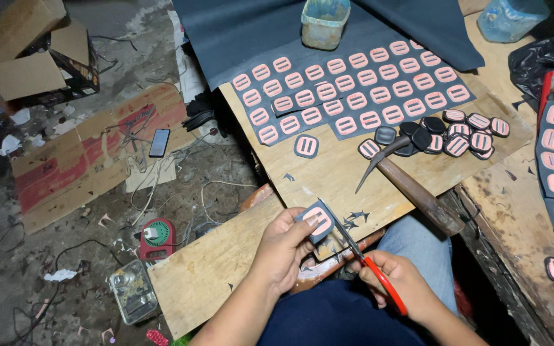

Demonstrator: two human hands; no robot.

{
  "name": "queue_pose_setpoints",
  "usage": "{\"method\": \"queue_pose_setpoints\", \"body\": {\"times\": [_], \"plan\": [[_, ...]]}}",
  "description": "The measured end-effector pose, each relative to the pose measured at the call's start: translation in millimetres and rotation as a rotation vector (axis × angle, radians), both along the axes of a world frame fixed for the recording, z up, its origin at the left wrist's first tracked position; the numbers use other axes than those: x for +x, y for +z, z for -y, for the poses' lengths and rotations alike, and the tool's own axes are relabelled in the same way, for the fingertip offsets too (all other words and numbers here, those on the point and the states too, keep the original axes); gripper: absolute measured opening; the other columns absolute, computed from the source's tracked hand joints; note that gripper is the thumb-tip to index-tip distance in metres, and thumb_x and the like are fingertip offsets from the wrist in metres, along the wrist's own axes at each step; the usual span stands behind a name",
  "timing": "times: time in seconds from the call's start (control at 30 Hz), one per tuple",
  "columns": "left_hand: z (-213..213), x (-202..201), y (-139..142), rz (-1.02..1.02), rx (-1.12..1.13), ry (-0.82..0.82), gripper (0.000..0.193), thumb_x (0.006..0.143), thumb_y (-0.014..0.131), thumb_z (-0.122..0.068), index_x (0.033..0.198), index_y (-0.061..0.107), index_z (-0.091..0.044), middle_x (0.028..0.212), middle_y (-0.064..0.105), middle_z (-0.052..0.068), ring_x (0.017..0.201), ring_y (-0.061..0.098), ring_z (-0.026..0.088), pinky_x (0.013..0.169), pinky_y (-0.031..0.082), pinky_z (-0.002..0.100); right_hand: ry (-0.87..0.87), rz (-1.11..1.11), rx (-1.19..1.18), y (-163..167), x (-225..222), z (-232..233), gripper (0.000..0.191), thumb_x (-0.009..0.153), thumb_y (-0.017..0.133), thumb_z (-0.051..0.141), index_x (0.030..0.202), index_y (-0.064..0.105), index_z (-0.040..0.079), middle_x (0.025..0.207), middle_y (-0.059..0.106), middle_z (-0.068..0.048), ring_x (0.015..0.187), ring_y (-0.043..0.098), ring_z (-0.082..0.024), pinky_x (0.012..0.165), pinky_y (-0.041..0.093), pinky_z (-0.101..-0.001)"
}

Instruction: The person uses a hammer and a curved metal tool to press and separate small pink and black rectangular pieces on a wooden board. They then use red-handled scissors to cut individual pieces from a strip of similar material, placing the cut pieces on the board.

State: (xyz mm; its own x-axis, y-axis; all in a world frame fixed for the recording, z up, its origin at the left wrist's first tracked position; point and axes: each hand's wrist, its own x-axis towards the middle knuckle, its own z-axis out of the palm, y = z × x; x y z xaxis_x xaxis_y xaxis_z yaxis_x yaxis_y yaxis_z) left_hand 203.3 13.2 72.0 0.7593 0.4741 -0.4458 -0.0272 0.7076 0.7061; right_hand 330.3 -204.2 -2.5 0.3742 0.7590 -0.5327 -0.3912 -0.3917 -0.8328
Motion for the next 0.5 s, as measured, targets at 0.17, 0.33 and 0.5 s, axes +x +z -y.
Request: {"method": "queue_pose_setpoints", "body": {"times": [0.17, 0.33, 0.5], "plan": [[9, 8, -13, 0.071, -0.018, 0.112, 0.018, 0.093, 0.068, -0.008, 0.107, 0.069, 0.002, 0.095, 0.074, 0.009, 0.081, 0.067, 0.012, 0.074, 0.055, 0.026, 0.054, 0.032, 0.02, 2, -2, -12, 0.026, 0.092, 0.067, 0.023, 0.108, 0.069, 0.002, 0.076, 0.064, -0.001, 0.053, 0.054, -0.009, 0.047, 0.047, -0.0254], [14, 9, -11, 0.0, 0.097, 0.035, 0.017, 0.091, 0.066, -0.004, 0.105, 0.07, 0.004, 0.093, 0.075, 0.009, 0.079, 0.069, 0.013, 0.073, 0.056, 0.027, 0.127, 0.111, 0.093, 12, 2, -25, 0.032, 0.093, 0.064, 0.031, 0.115, 0.067, 0.007, 0.081, 0.063, 0.0, 0.064, 0.056, -0.008, 0.059, 0.05, -0.0233], [8, 5, -8, 0.009, 0.071, -0.034, 0.015, 0.09, 0.065, -0.003, 0.103, 0.07, 0.005, 0.09, 0.075, 0.01, 0.077, 0.069, 0.014, 0.072, 0.056, 0.028, 0.125, 0.079, 0.1, 15, 1, -28, 0.032, 0.093, 0.065, 0.032, 0.114, 0.067, 0.007, 0.081, 0.064, 0.0, 0.066, 0.056, -0.008, 0.057, 0.047, -0.0237]]}}
